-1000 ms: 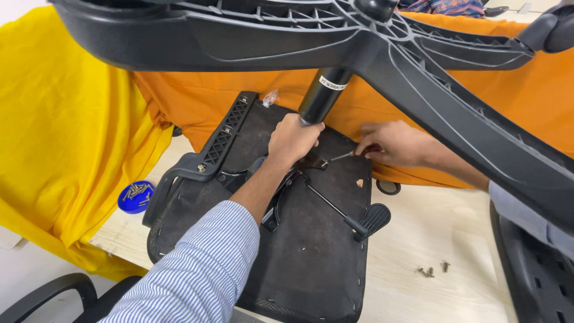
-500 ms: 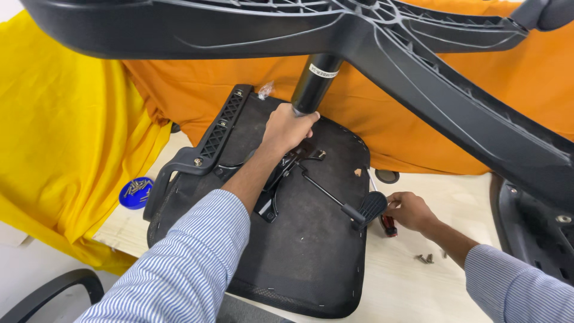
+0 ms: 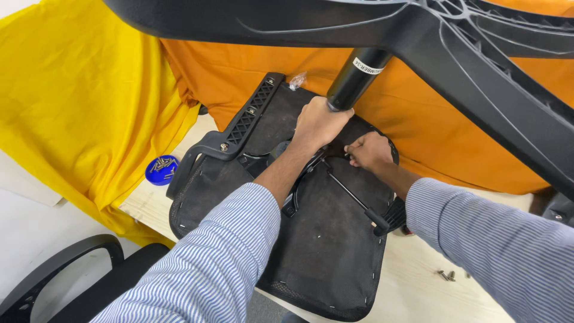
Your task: The person removes the chair base from the seat by unscrewing fasteners with a screwdriver, then detaches the base and sets it aside. The person continues to remove screws from the underside of the seat, placing them on the table.
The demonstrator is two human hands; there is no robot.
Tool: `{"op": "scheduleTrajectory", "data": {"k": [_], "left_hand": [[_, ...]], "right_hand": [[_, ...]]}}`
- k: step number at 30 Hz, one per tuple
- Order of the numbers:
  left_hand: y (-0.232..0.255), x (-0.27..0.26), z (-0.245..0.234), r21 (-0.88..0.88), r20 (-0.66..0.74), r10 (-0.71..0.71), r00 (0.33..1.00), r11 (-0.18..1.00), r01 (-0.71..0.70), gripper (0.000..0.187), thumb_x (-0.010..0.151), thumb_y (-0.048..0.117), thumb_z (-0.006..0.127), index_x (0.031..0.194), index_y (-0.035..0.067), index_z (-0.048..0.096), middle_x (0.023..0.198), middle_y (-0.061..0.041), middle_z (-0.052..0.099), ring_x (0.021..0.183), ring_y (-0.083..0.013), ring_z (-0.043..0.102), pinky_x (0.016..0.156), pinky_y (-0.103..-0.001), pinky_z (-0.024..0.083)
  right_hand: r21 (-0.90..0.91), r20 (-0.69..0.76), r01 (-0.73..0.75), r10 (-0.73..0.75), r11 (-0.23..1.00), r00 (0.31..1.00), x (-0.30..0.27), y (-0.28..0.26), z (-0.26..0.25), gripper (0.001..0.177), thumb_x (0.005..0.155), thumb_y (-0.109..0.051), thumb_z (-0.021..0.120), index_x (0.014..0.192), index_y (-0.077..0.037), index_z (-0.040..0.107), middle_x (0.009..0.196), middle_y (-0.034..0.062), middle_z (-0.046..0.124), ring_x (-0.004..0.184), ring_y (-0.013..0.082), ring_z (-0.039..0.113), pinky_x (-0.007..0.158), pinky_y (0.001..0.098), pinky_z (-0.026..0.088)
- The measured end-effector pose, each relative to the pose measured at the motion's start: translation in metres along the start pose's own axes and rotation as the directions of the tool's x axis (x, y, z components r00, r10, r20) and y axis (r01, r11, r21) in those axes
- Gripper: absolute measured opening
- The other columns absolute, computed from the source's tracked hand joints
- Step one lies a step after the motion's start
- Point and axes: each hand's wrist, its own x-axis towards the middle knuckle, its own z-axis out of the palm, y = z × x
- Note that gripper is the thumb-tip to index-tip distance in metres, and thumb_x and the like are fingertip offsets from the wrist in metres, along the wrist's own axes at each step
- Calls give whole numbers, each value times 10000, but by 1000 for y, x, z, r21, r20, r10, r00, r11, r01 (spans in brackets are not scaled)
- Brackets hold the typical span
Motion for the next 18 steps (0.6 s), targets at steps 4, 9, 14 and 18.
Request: {"op": "scheduleTrajectory", "data": {"k": [4, 9, 14, 18], "left_hand": [[1, -1, 1, -27, 10, -26, 1000, 999, 26, 330, 792, 369, 687, 888, 64, 768, 839, -115, 788, 859, -276, 775, 800, -418, 573], [2, -3, 0, -26, 6, -43, 999, 999, 44, 347, 797, 374, 673, 865, 48, 770, 819, -127, 795, 848, -277, 782, 809, -417, 574], [3, -5, -2, -25, -16, -21, 1000, 999, 21, 334, 776, 366, 679, 902, 70, 769, 848, -121, 787, 874, -284, 766, 818, -418, 564], [4, 0, 1, -20, 33, -50, 998, 999, 50, 355, 793, 385, 668, 902, 62, 769, 857, -120, 798, 885, -271, 783, 826, -417, 572]], "right_hand": [[-184, -7, 153, -157, 971, 988, 0, 7, -4, 144, 850, -177, 762, 884, -52, 825, 801, 90, 806, 717, 161, 774, 762, 310, 609], [-208, -5, 313, -322, 927, 947, -2, 14, -5, 159, 842, -163, 758, 956, -73, 821, 849, 91, 794, 792, 187, 761, 797, 330, 601], [-143, -13, 270, -275, 952, 961, 3, 7, 0, 185, 820, -125, 739, 979, -98, 829, 890, 79, 804, 795, 167, 765, 805, 325, 609], [-151, -99, 251, -267, 956, 959, 1, 19, -2, 185, 859, -133, 736, 1010, -101, 838, 900, 100, 805, 788, 166, 757, 788, 321, 597]]}}
